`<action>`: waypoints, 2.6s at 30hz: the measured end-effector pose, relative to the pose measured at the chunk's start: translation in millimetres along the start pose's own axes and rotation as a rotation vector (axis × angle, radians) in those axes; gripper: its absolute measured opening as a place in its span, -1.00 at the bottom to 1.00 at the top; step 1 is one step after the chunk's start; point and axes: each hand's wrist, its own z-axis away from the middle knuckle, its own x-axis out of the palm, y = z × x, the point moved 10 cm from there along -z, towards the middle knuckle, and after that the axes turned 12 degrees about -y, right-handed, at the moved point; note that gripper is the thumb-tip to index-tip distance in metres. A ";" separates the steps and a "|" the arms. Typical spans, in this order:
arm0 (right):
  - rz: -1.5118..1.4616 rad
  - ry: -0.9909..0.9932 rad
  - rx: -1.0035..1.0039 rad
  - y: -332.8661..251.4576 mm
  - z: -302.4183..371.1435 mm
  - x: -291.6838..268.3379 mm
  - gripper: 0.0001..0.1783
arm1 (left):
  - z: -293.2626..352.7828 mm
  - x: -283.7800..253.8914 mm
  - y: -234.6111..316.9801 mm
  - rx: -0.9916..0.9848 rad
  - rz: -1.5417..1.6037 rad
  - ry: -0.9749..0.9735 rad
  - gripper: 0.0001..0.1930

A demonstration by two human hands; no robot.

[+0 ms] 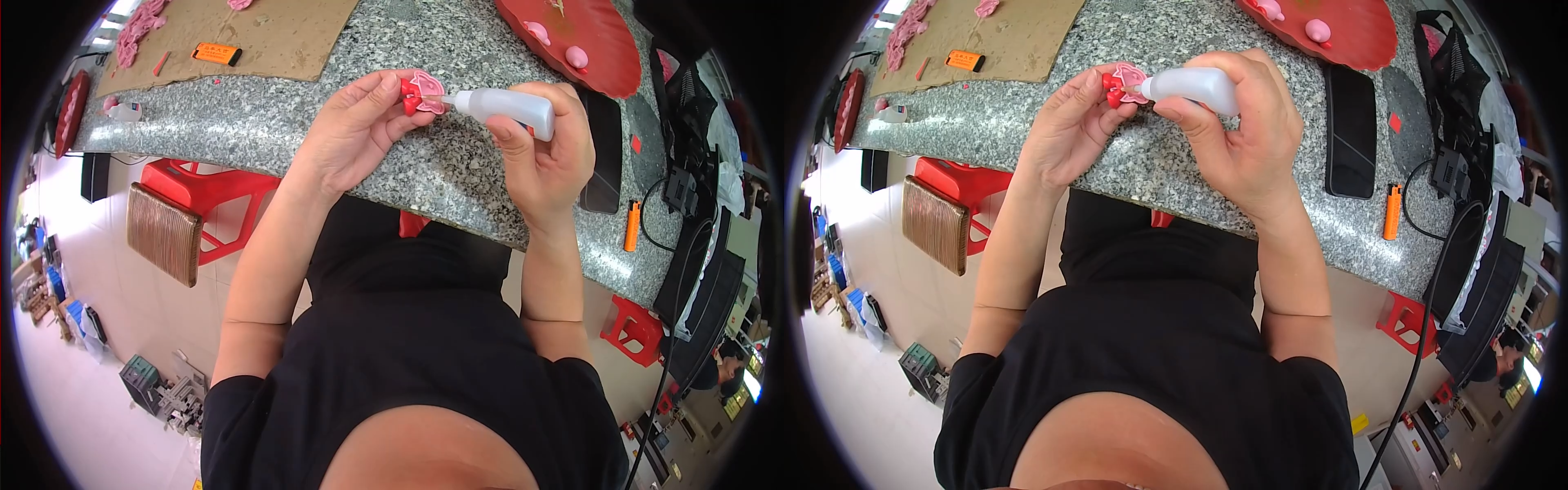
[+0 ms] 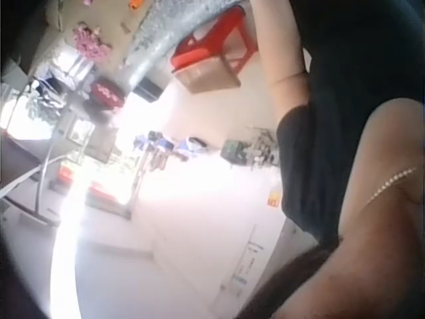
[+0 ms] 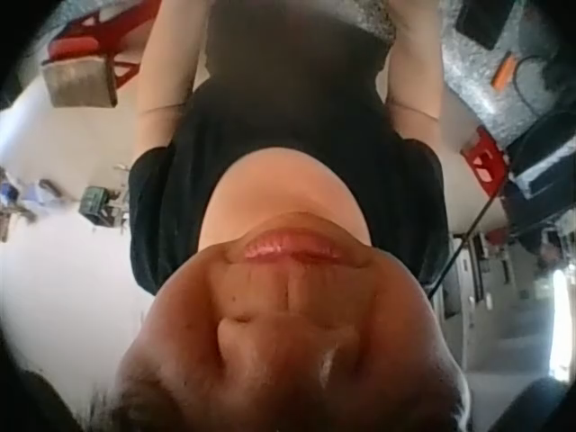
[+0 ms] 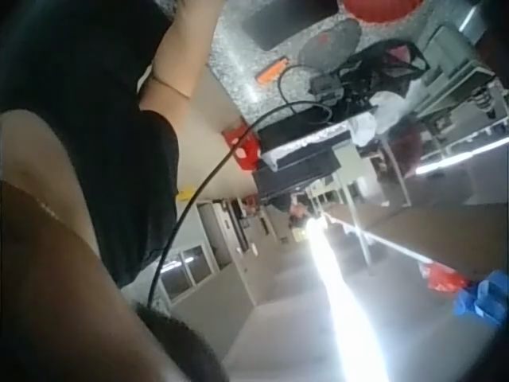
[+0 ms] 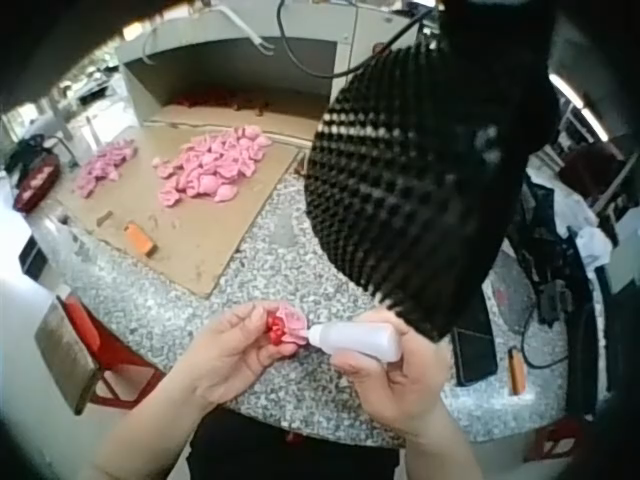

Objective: The person applies glue from a bottle onto toy figure components, attaches feet to the bodies by hand to assemble the figures, and places the completed figurines onto a plate.

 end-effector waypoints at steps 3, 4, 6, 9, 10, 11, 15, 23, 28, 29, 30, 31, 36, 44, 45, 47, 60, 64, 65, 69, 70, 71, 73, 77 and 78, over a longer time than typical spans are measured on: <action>-0.002 -0.001 -0.009 0.1 0.5 0.9 -0.64 | 0.5 0.2 -0.1 0.001 0.003 -0.002 -0.69; 0.001 -0.008 -0.007 0.4 0.4 1.3 -0.65 | 0.4 0.5 0.3 0.008 0.006 -0.001 -0.69; 0.006 -0.014 -0.005 1.0 0.9 -0.1 -0.66 | 0.2 1.1 0.3 0.008 0.007 0.005 -0.69; -0.366 0.051 0.089 18.3 1.9 -10.5 -0.73 | -1.6 0.3 0.2 0.012 -0.004 0.032 -0.69; -0.659 0.127 0.133 29.8 1.6 -14.2 -0.74 | -2.5 -1.5 0.1 0.015 -0.015 0.056 -0.69; -0.847 0.150 0.104 39.1 -1.2 -21.5 -0.74 | -3.3 -0.6 -0.2 0.014 -0.016 0.043 -0.69; -1.033 0.290 0.322 81.7 0.0 -31.6 -0.68 | 1.1 -8.0 7.9 0.084 0.036 0.057 -0.69; -0.160 0.158 0.428 103.4 -3.3 -18.2 -0.65 | 2.2 -1.7 7.6 0.129 0.185 -0.019 -0.71; -0.100 0.147 0.443 106.1 -0.7 -14.7 -0.58 | 0.1 -3.2 3.2 0.137 0.290 -0.085 -0.72; -0.086 0.160 0.449 107.5 -0.4 -14.9 -0.55 | 0.5 -5.8 3.3 0.132 0.303 -0.079 -0.71; -0.084 0.153 0.439 103.0 -0.9 -15.4 -0.55 | 2.4 -4.8 7.1 0.145 0.303 -0.083 -0.71; 0.168 0.138 0.401 87.5 -0.4 -20.4 -0.54 | 4.7 -4.0 9.9 0.160 0.327 -0.087 -0.70; 0.311 0.276 0.164 -23.8 -11.3 -16.7 -0.77 | 22.4 -0.6 34.3 0.262 0.367 -0.049 -0.68; 0.352 -0.215 0.145 95.8 -181.7 123.6 -0.55 | 34.7 -20.2 47.4 0.373 0.383 -0.068 -0.58; 0.355 -0.217 0.145 106.1 -191.0 132.4 -0.55 | 34.3 -21.8 46.2 0.371 0.373 -0.060 -0.58; 0.513 -0.129 0.008 102.1 -205.0 146.6 -0.42 | 35.6 -22.3 45.5 0.368 0.374 -0.054 -0.58; -0.610 -0.309 0.439 97.6 -155.5 135.0 -0.72 | 33.0 -20.6 48.0 0.358 0.327 -0.043 -0.61; -1.009 -0.206 0.622 72.4 -73.6 102.7 -0.73 | 33.6 -17.0 46.7 0.351 0.260 -0.037 -0.62; -1.091 -0.168 0.685 73.9 -51.9 95.3 -0.75 | 33.5 -15.9 46.9 0.353 0.251 -0.026 -0.63; -1.327 -0.052 0.782 62.9 12.3 73.4 -0.72 | 36.9 -20.0 47.1 0.375 0.247 0.006 -0.68; -1.375 -0.075 0.767 58.0 20.0 69.2 -0.72 | 35.5 -16.6 44.6 0.367 0.240 0.017 -0.69; -1.281 -0.101 0.761 54.8 26.6 63.4 -0.72 | 34.3 -13.5 41.4 0.361 0.231 0.029 -0.69; -1.253 -0.095 0.728 56.8 36.2 53.4 -0.72 | 29.6 -2.6 28.4 0.314 0.231 0.020 -0.69; -1.075 -0.042 0.606 62.4 37.6 30.4 -0.69 | 20.3 20.8 -4.4 0.207 0.217 -0.022 -0.67; -0.966 0.013 0.524 61.5 34.4 19.0 -0.69 | 17.9 26.1 -10.6 0.186 0.180 -0.046 -0.65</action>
